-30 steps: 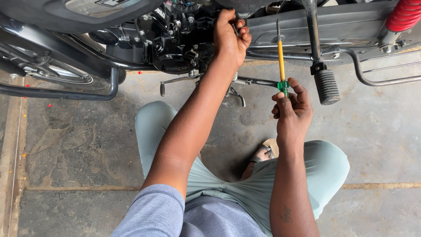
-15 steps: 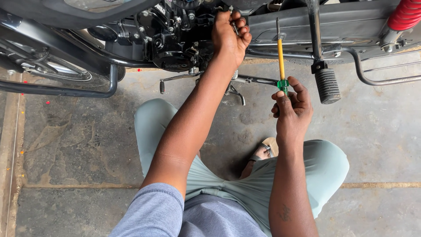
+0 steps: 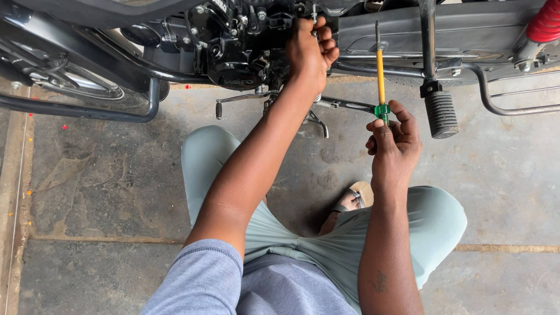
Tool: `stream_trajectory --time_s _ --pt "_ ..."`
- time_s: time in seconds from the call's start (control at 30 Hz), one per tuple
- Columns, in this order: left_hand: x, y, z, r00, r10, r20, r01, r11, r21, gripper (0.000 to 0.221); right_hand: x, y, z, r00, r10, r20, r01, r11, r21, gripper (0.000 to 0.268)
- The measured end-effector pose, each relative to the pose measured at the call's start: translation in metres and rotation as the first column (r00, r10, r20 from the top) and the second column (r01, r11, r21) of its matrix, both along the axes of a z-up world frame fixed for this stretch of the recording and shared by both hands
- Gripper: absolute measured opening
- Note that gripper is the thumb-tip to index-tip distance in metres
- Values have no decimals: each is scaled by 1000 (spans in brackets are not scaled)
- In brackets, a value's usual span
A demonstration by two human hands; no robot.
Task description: Use a screwdriver to remove and replace screws on a motorcycle engine cover.
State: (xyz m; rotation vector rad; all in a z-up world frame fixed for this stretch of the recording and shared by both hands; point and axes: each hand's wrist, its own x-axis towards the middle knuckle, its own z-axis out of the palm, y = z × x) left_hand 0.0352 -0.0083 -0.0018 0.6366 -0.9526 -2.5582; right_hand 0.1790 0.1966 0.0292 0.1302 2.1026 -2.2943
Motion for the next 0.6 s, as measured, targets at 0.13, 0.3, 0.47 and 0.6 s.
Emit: stream_trajectory --time_s 0.13,0.3,0.47,0.6 --pt "31 -16 -7 999 3 -42 -12 980 -201 22 -2 2 -3 1000 2 -18 -2 999 -39 37" --pt "54 -65 -29 991 53 -127 -54 998 -8 25 1 0 -3 1000 13 -6 -13 999 -43 36" --pt "84 -99 -51 990 96 -100 -76 979 188 41 0 -4 -5 999 19 -33 -20 999 -32 35" --pt "110 -108 -30 988 67 -143 -63 998 29 44 3 -5 -2 999 38 -24 -37 999 7 35"
